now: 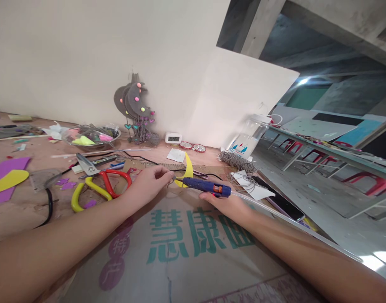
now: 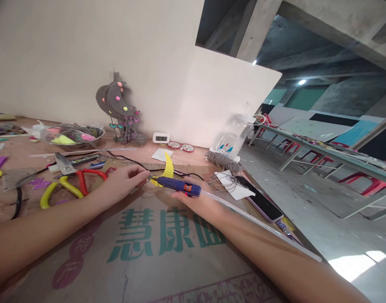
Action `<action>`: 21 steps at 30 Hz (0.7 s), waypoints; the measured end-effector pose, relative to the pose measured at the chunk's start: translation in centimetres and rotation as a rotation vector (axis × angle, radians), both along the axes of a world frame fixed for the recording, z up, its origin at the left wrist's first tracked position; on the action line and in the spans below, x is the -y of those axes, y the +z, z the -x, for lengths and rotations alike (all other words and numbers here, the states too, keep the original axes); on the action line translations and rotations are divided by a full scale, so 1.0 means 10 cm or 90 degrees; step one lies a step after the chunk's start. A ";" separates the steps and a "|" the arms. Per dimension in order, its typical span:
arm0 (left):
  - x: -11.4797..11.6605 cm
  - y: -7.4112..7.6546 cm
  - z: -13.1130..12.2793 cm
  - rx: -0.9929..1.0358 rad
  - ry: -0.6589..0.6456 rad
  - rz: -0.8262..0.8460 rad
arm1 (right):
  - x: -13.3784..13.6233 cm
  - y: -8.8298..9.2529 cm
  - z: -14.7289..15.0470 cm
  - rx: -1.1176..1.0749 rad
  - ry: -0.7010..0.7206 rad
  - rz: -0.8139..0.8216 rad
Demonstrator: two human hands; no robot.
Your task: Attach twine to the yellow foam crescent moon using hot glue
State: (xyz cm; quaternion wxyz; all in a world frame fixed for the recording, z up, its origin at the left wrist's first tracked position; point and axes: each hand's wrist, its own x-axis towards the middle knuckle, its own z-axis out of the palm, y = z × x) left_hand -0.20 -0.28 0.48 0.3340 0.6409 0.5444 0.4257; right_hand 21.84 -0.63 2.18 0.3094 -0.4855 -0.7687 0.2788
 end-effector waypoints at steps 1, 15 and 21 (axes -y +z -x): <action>0.00 0.00 0.00 -0.002 0.000 0.000 | 0.00 0.01 0.00 -0.003 -0.002 0.001; 0.01 0.01 0.00 -0.030 -0.006 0.008 | -0.02 -0.03 -0.02 -0.002 -0.011 -0.014; 0.01 0.02 -0.01 -0.027 -0.007 0.002 | -0.02 -0.03 -0.01 0.014 -0.001 -0.025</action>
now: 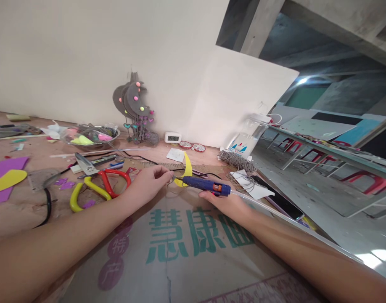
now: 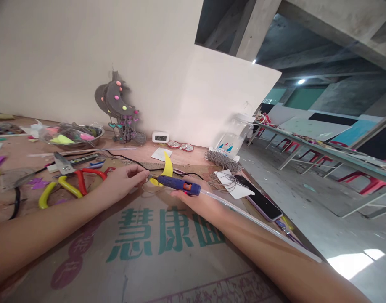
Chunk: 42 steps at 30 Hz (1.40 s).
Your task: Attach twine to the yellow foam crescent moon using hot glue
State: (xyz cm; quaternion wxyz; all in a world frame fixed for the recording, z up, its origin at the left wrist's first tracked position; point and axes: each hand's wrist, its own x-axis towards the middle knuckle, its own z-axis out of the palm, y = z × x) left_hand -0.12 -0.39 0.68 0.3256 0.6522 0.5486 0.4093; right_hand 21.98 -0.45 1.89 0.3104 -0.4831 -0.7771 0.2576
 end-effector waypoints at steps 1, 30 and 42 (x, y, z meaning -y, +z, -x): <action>0.00 0.00 0.00 0.001 0.001 0.000 | 0.00 0.00 0.00 0.006 -0.001 -0.001; -0.03 -0.05 0.01 0.037 -0.012 -0.013 | -0.14 -0.04 -0.16 -0.067 -0.020 -0.035; 0.01 -0.05 -0.02 0.050 -0.115 -0.009 | -0.65 0.27 -0.19 -0.146 -0.053 0.022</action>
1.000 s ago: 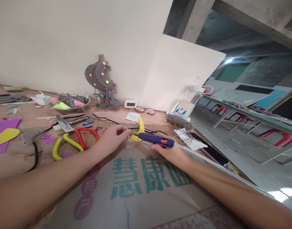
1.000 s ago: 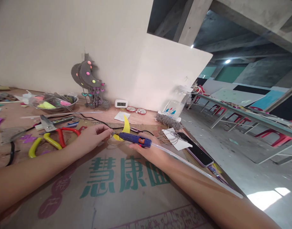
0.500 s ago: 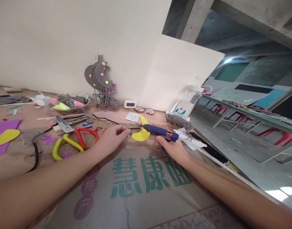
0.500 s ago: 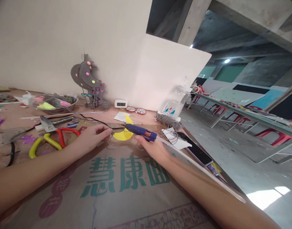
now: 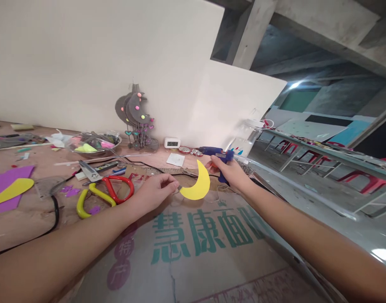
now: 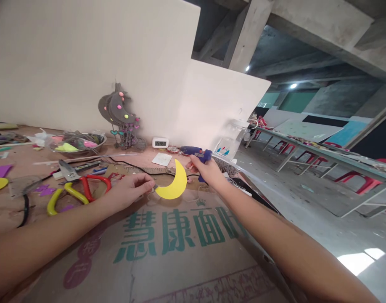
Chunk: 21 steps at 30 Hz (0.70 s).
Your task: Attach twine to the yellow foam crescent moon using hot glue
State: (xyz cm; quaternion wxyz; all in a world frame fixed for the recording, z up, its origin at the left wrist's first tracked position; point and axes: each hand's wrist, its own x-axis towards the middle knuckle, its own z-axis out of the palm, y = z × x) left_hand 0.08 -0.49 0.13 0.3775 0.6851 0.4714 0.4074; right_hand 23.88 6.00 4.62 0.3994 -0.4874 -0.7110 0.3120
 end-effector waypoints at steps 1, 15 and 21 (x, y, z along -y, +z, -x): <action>0.00 0.00 0.00 0.004 0.002 0.002 | -0.09 0.02 0.02 0.044 -0.001 0.003; -0.03 -0.01 0.01 0.038 0.005 0.026 | -0.85 -0.29 0.43 0.308 -0.080 -0.028; -0.11 -0.05 0.03 0.132 0.024 0.051 | -0.58 -0.13 0.21 0.349 -0.041 -0.075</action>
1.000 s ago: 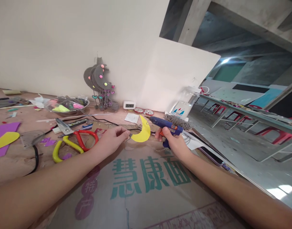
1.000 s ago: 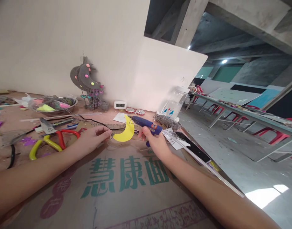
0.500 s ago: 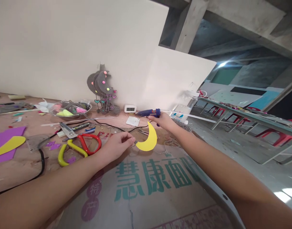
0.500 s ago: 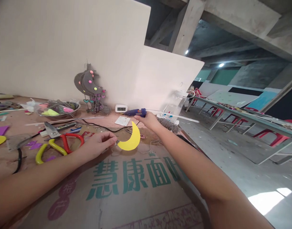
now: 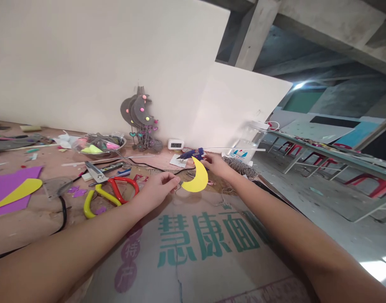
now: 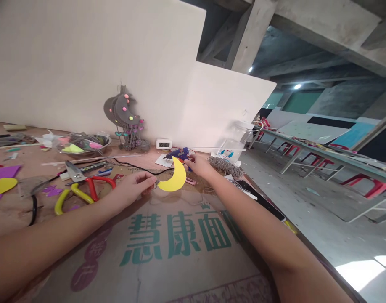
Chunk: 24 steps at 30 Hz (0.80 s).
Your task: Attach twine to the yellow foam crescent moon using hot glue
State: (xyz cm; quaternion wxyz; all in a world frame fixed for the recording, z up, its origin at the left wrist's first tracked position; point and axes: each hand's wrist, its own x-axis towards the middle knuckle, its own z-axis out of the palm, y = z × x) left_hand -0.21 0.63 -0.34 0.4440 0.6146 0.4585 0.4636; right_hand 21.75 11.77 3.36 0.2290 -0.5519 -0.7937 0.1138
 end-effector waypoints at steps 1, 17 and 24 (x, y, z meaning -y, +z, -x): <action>-0.01 -0.01 0.00 0.023 0.005 0.004 | 0.10 0.04 -0.04 0.009 0.009 -0.008; -0.02 -0.03 0.02 0.055 0.037 -0.016 | 1.47 -0.05 0.49 0.178 0.329 -0.120; 0.02 0.01 0.01 -0.051 0.027 -0.057 | 1.40 0.27 0.63 0.024 0.262 -0.064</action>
